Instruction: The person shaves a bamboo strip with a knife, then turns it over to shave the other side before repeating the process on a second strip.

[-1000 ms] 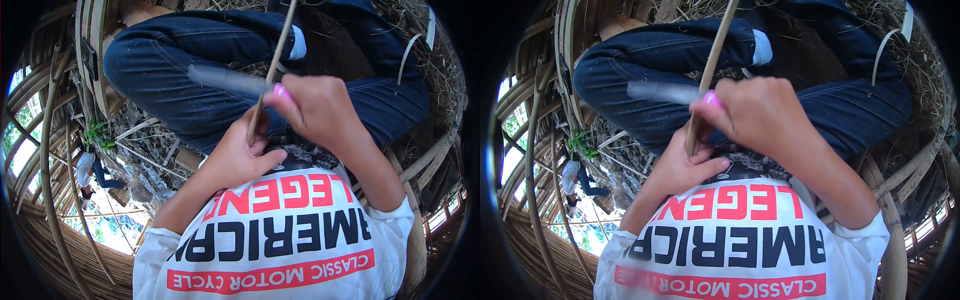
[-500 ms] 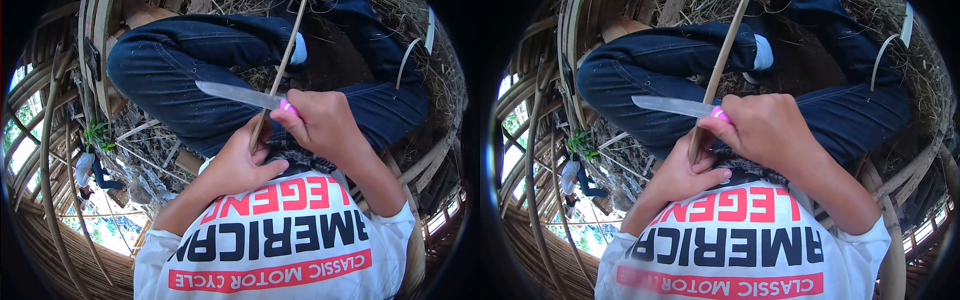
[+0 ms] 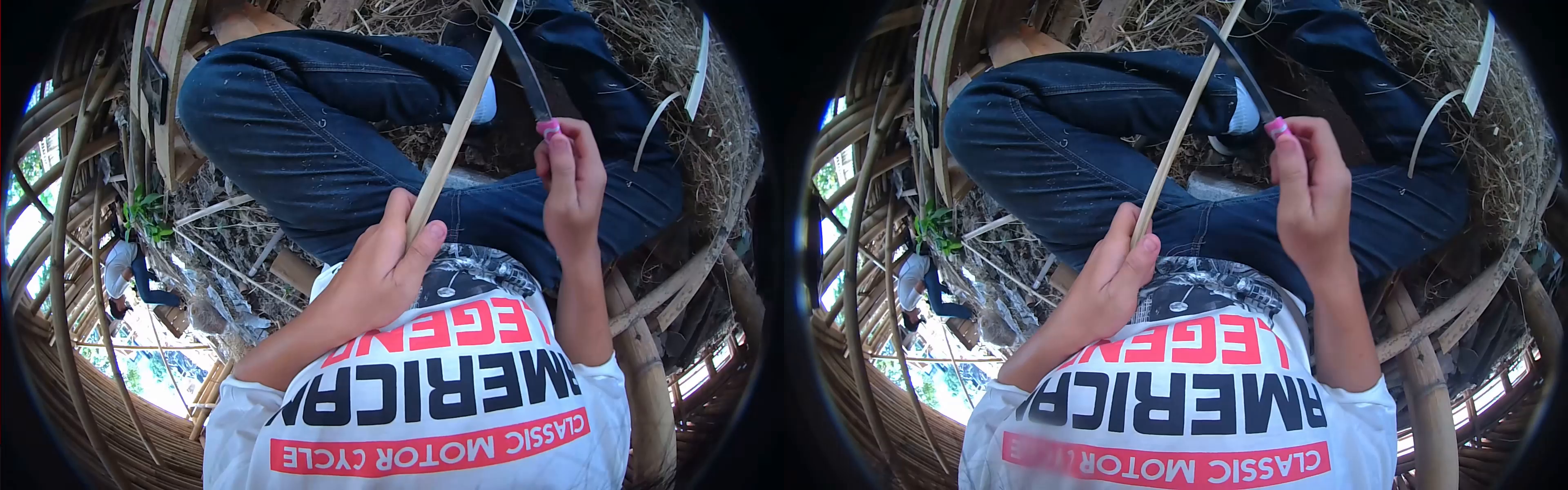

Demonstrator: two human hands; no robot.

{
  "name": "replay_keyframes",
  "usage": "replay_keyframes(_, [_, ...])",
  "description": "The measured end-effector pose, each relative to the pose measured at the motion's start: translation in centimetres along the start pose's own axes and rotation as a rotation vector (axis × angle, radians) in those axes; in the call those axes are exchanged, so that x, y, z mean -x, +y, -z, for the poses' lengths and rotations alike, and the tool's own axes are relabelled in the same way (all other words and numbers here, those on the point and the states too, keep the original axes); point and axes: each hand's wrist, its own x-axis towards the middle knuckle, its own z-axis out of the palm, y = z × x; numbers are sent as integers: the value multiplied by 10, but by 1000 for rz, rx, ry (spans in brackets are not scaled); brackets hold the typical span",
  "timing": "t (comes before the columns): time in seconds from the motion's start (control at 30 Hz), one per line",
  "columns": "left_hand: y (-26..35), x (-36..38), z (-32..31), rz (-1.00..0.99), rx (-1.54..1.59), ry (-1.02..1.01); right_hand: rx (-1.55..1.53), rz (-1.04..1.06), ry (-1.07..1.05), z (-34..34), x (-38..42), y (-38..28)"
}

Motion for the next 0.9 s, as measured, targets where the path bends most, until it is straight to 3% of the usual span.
replay_keyframes(0.23, [0, 5, 5, -26, -182, 113, 85, 90, -51, -4, -14, -12])
replay_keyframes(0.33, [-6, 7, 5, -132, -107, 130, 29, -59, -102, 8, -28, -22])
replay_keyframes(0.6, [-14, 9, 6, -142, -62, 129, 36, -183, -253, -2, -19, -22])
replay_keyframes(0.7, [-12, 6, 7, -144, -53, 110, 184, -69, -105, 10, -42, -14])
replay_keyframes(0.77, [-12, 6, 9, -143, -63, 103, 188, -114, -118, 14, -45, -13])
replay_keyframes(0.9, [-13, 8, 12, -138, -18, 93, 232, -72, -312, 3, -30, -25])
